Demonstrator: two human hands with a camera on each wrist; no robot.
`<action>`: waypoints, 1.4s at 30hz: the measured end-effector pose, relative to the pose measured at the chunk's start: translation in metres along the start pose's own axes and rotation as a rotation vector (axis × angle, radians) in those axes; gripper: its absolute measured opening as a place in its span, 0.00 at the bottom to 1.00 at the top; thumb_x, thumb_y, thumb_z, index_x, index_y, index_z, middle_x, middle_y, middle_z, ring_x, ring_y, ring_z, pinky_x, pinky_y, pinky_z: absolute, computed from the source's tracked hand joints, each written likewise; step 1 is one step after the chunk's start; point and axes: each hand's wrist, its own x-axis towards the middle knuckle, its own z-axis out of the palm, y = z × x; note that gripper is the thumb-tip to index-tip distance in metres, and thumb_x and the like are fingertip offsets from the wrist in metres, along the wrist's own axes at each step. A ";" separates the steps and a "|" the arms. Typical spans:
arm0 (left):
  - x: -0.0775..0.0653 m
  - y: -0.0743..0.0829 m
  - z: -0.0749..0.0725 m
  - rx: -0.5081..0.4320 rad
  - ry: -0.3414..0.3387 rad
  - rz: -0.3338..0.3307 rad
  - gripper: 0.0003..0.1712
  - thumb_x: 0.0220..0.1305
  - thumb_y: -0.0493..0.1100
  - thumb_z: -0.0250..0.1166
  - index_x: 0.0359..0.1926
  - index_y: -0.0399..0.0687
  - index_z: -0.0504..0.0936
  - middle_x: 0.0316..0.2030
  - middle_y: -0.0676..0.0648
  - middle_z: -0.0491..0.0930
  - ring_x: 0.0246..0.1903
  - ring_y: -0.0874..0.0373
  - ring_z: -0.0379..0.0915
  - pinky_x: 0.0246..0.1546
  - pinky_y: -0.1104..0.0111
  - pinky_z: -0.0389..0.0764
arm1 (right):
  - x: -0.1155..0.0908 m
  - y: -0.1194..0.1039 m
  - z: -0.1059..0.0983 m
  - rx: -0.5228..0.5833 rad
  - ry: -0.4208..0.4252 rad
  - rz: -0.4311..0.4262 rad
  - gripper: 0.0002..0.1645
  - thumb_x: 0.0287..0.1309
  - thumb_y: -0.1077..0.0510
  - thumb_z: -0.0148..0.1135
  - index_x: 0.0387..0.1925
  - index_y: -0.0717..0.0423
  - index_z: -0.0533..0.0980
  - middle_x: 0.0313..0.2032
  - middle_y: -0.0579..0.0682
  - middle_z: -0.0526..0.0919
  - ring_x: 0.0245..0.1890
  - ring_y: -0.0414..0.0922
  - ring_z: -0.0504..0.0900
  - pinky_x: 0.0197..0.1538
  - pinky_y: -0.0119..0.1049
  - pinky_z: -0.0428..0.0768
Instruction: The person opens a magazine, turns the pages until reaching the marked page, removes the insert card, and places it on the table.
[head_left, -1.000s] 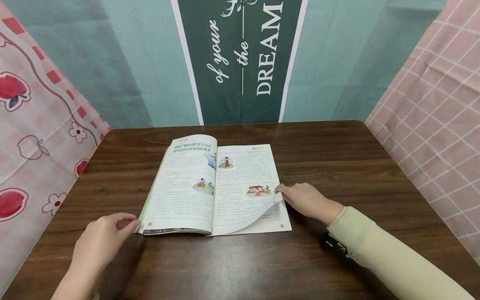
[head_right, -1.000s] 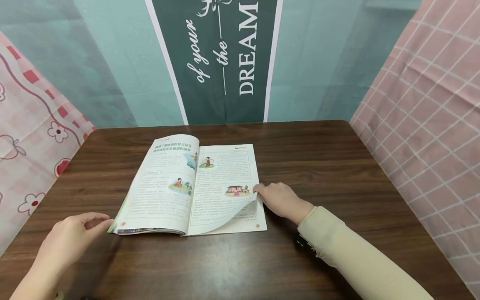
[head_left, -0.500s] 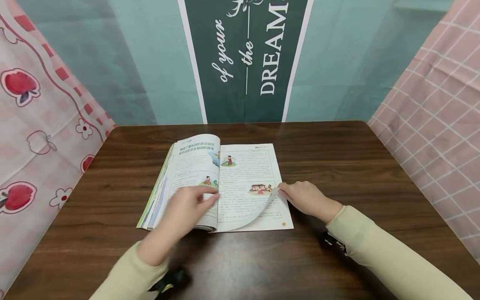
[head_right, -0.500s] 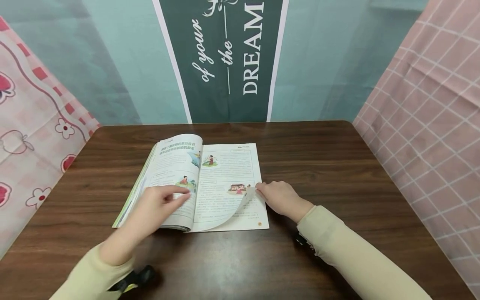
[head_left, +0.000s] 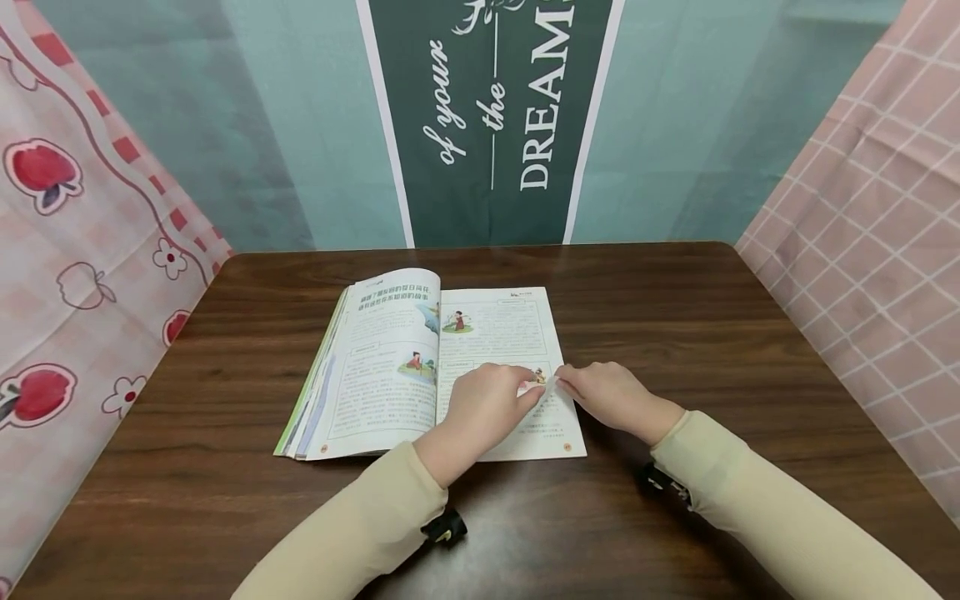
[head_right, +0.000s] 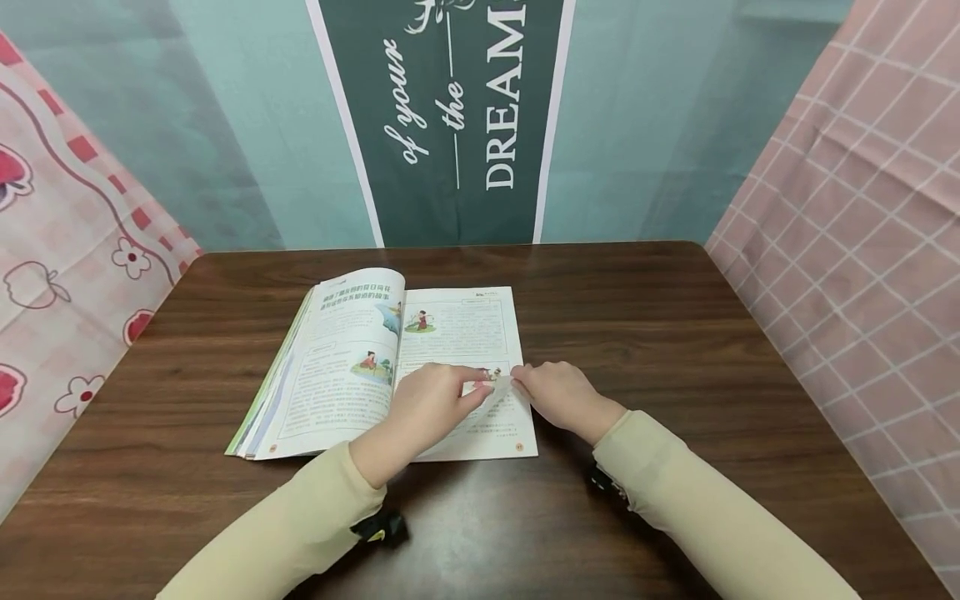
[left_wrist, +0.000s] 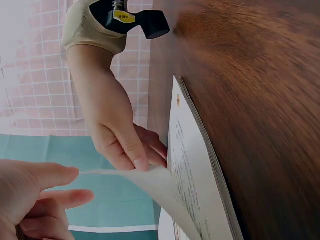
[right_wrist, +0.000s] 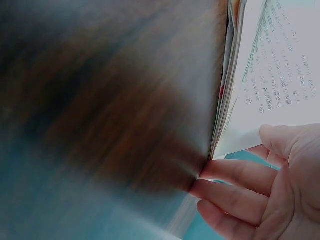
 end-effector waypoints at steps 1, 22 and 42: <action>0.001 0.001 0.000 0.007 0.002 -0.003 0.11 0.61 0.51 0.62 0.40 0.55 0.87 0.35 0.55 0.84 0.29 0.57 0.80 0.17 0.66 0.72 | 0.000 0.000 0.000 -0.003 0.005 -0.001 0.05 0.63 0.59 0.56 0.37 0.56 0.75 0.12 0.43 0.66 0.12 0.39 0.63 0.17 0.37 0.65; 0.009 -0.016 -0.004 -0.033 0.065 -0.056 0.06 0.58 0.43 0.62 0.30 0.53 0.85 0.21 0.54 0.80 0.14 0.64 0.66 0.12 0.71 0.63 | -0.002 0.003 -0.005 0.102 -0.174 0.068 0.50 0.61 0.48 0.58 0.69 0.71 0.42 0.12 0.42 0.67 0.10 0.37 0.64 0.19 0.33 0.64; -0.063 -0.107 -0.080 -0.121 0.324 -0.317 0.04 0.56 0.40 0.65 0.29 0.46 0.86 0.11 0.54 0.62 0.12 0.61 0.54 0.15 0.67 0.58 | -0.009 0.006 -0.008 0.052 -0.273 0.001 0.51 0.48 0.33 0.63 0.65 0.60 0.63 0.58 0.69 0.68 0.40 0.57 0.81 0.41 0.46 0.77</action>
